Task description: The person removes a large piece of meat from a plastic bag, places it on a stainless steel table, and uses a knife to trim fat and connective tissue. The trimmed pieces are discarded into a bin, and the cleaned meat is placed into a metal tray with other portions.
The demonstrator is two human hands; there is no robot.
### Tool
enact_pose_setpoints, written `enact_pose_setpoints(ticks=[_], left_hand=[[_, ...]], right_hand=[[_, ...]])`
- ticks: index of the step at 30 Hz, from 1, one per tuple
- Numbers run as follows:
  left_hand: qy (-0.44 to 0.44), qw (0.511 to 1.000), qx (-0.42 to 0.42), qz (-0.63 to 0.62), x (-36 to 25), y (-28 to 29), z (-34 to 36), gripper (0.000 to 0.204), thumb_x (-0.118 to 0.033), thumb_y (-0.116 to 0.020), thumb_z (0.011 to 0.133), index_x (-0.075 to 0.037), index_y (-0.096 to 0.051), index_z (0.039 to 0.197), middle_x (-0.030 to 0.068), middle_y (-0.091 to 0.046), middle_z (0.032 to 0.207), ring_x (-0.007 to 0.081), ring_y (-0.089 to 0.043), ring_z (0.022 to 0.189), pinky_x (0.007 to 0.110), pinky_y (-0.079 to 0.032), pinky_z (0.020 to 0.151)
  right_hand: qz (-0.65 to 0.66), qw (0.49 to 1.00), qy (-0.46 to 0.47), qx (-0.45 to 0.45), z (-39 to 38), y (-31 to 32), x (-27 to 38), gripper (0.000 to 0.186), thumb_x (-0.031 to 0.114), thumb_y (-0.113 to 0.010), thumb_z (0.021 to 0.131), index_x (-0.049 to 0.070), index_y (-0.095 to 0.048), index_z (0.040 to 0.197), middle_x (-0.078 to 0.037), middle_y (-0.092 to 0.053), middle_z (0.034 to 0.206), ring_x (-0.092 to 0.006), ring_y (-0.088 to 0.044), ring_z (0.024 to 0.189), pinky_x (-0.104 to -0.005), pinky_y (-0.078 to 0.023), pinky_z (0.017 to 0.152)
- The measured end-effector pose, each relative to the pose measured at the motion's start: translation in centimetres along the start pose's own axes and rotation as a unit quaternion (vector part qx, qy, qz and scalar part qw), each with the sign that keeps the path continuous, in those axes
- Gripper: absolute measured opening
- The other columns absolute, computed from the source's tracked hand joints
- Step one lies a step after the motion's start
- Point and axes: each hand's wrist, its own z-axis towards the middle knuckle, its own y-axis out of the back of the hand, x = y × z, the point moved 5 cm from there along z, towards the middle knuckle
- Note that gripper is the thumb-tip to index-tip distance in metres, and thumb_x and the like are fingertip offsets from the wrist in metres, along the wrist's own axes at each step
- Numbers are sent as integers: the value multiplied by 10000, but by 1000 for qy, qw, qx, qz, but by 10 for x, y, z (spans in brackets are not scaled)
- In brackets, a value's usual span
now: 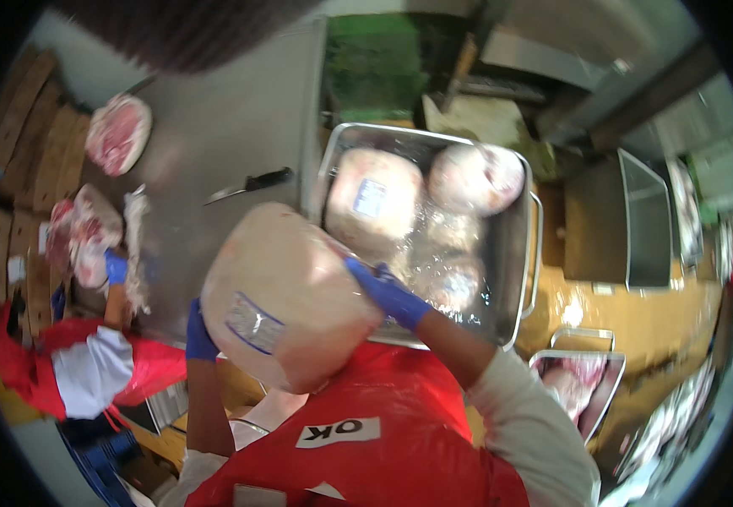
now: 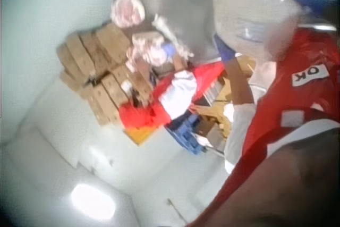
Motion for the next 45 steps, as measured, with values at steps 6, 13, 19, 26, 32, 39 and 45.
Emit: enact_pose_setpoints(ticks=[6, 13, 19, 26, 32, 39, 45], left_hand=[[-82, 982, -70, 152, -30, 20, 2, 529, -389, -525, 1027, 26, -566, 1352, 190, -593, 1380, 306, -612, 1192, 412, -487, 1030], [-412, 465, -183, 762, 18, -169, -87, 697, -392, -635, 939, -39, -443, 1508, 240, -394, 1567, 448, -362, 1439, 536, -287, 1167], [-436, 444, -172, 764, 30, -194, -99, 662, -351, -616, 937, -43, -458, 1501, 221, -423, 1555, 420, -374, 1441, 533, -269, 1181], [-447, 485, -162, 734, 28, -206, -95, 612, -308, -602, 935, -10, -501, 1459, 242, -462, 1519, 419, -398, 1427, 505, -281, 1185], [-444, 505, -176, 718, 29, -199, -95, 583, -279, -593, 944, -12, -508, 1455, 241, -467, 1517, 409, -418, 1419, 489, -302, 1180], [-455, 548, -186, 677, 27, -177, -98, 572, -242, -601, 935, 6, -516, 1443, 232, -483, 1508, 387, -427, 1421, 476, -290, 1193], [-458, 568, -181, 659, 22, -174, -91, 581, -223, -619, 908, 17, -531, 1429, 224, -495, 1502, 367, -428, 1427, 463, -284, 1199]], right_hand=[[10, 999, -4, 32, 16, -24, -27, 1139, 819, -612, 795, -165, -455, 1347, -264, -639, 1222, -294, -660, 1097, -378, -550, 866], [-21, 984, 45, 173, 14, 13, -20, 1045, 824, -592, 811, -65, -544, 1358, -223, -648, 1275, -333, -668, 1092, -382, -531, 898], [-250, 883, 236, -321, 180, 245, -47, 664, 570, -758, 825, 7, -677, 1167, -277, -695, 1110, -395, -679, 1064, -450, -538, 909], [-362, 845, 137, -368, 246, 434, 19, 929, 676, -684, 808, 142, -441, 1527, -242, -438, 1533, -454, -448, 1385, -493, -391, 1137], [-539, 733, 120, -397, 239, 399, 23, 942, 795, -586, 800, 254, -400, 1548, -178, -363, 1585, -462, -368, 1420, -638, -380, 1071], [-606, 724, 66, -323, 218, 383, 57, 887, 809, -569, 804, 123, -569, 1367, -216, -552, 1384, -434, -523, 1293, -564, -428, 1052], [-586, 759, 67, -275, 246, 401, 59, 1021, 818, -638, 756, 62, -509, 1429, -271, -546, 1395, -479, -504, 1306, -514, -441, 1077]])
